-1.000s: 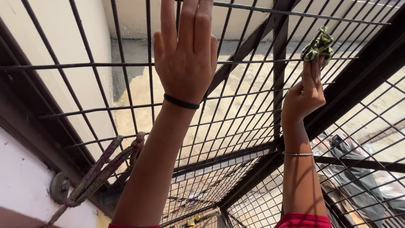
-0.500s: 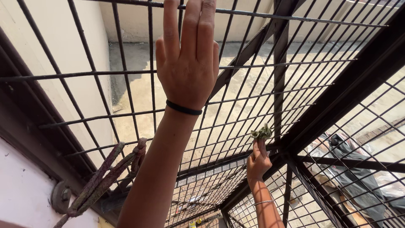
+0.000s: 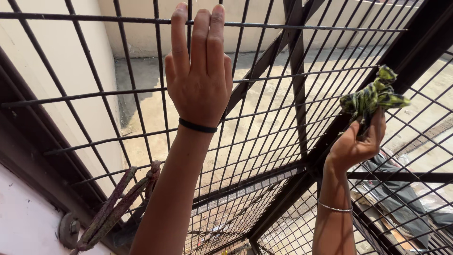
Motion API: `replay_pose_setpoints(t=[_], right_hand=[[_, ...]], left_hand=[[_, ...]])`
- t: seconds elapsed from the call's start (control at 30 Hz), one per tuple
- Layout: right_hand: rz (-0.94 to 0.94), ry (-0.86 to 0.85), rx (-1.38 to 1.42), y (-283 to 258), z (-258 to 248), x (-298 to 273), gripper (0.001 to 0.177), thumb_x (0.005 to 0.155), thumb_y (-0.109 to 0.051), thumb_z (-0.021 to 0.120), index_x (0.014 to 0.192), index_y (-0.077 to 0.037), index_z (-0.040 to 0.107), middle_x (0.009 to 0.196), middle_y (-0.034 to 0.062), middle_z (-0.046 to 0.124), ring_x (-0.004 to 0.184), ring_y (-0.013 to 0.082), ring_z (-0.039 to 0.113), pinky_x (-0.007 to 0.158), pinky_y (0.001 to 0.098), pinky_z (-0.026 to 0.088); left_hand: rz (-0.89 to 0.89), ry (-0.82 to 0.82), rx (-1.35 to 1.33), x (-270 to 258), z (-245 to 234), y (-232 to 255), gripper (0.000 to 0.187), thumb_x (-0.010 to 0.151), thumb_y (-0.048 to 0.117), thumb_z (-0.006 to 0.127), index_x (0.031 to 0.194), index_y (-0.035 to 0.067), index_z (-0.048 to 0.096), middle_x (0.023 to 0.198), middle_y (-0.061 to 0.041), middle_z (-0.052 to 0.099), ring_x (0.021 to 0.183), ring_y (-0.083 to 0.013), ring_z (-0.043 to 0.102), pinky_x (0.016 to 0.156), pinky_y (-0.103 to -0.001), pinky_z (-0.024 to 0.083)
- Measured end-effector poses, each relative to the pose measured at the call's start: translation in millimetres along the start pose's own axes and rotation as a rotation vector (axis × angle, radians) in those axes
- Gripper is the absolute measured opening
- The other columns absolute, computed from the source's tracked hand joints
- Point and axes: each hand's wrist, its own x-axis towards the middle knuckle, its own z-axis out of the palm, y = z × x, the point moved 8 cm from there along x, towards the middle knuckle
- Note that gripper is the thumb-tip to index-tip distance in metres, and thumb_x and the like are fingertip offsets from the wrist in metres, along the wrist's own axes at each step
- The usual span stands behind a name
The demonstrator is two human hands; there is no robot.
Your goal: The person wipes the metal window grille with a cloth, moving methodically across the bars and grid. The hands remain in frame throughout, using the cloth to rub the surface of the grille.
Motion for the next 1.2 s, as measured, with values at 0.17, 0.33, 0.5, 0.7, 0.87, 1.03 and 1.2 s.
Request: replay_pose_setpoints(t=[0.17, 0.33, 0.5, 0.7, 0.87, 1.03, 1.2], right_hand=[[-0.544, -0.116, -0.378, -94.9, 101.1, 32.0, 0.051, 0.09, 0.018, 0.063, 0.135, -0.004, 0.056, 0.132, 0.0122, 0.058, 0.121, 0.0315, 0.059, 0.099, 0.0461, 0.059], [-0.457, -0.179, -0.313, -91.6, 110.0, -34.3, 0.027, 0.081, 0.013, 0.074, 0.098, -0.001, 0.059, 0.091, 0.0109, 0.052, 0.084, 0.0253, 0.055, 0.07, 0.0386, 0.049], [-0.096, -0.257, -0.115, -38.5, 79.6, -79.2, 0.019, 0.082, 0.01, 0.077, 0.082, -0.004, 0.063, 0.084, 0.0056, 0.059, 0.07, 0.0157, 0.058, 0.057, 0.0284, 0.048], [0.189, -0.45, -0.247, 37.3, 40.5, -228.3, 0.02, 0.072, 0.003, 0.072, 0.089, -0.001, 0.063, 0.083, 0.0059, 0.058, 0.068, 0.0153, 0.056, 0.053, 0.0272, 0.048], [0.45, -0.882, -0.385, 67.4, 2.2, -349.6, 0.021, 0.07, 0.006, 0.06, 0.087, -0.005, 0.057, 0.089, 0.0108, 0.056, 0.077, 0.019, 0.056, 0.063, 0.0272, 0.054], [0.227, -0.358, -0.284, 59.5, -4.2, -210.6, 0.016, 0.092, -0.01, 0.068, 0.091, -0.011, 0.052, 0.105, 0.0072, 0.062, 0.11, 0.0244, 0.054, 0.093, 0.0372, 0.048], [0.14, -0.137, 0.187, 12.7, 22.0, 20.2, 0.027, 0.093, 0.014, 0.061, 0.101, -0.008, 0.048, 0.117, 0.0086, 0.045, 0.098, 0.0157, 0.057, 0.074, 0.023, 0.062]], left_hand=[[0.004, 0.008, -0.005, 3.2, -0.7, 0.5, 0.047, 0.101, -0.001, 0.048, 0.147, 0.011, 0.054, 0.15, -0.001, 0.057, 0.151, -0.0271, 0.041, 0.081, -0.031, 0.045], [-0.001, 0.004, -0.018, 5.3, -5.0, 0.3, 0.042, 0.104, 0.002, 0.051, 0.146, 0.01, 0.055, 0.148, -0.002, 0.059, 0.15, -0.0263, 0.042, 0.085, -0.033, 0.045], [-0.002, -0.007, -0.027, 1.8, -2.5, 0.6, 0.043, 0.104, 0.002, 0.051, 0.146, 0.011, 0.054, 0.149, -0.002, 0.058, 0.15, -0.0259, 0.041, 0.082, -0.032, 0.045], [0.003, -0.002, -0.004, 0.7, -2.3, 1.8, 0.048, 0.101, -0.001, 0.05, 0.148, 0.011, 0.055, 0.145, -0.002, 0.058, 0.147, -0.0262, 0.04, 0.083, -0.032, 0.046], [0.009, 0.008, -0.008, 6.6, -4.1, 3.5, 0.046, 0.102, 0.001, 0.052, 0.147, 0.011, 0.057, 0.145, -0.003, 0.06, 0.148, -0.028, 0.043, 0.084, -0.034, 0.047], [0.017, -0.008, -0.015, 3.5, -6.0, 3.7, 0.046, 0.102, 0.0, 0.05, 0.147, 0.009, 0.053, 0.146, -0.004, 0.06, 0.149, -0.0281, 0.041, 0.08, -0.031, 0.045], [0.022, 0.004, 0.004, 4.4, -3.6, 2.4, 0.047, 0.102, 0.0, 0.052, 0.148, 0.011, 0.055, 0.145, -0.003, 0.059, 0.148, -0.0274, 0.041, 0.083, -0.031, 0.048]])
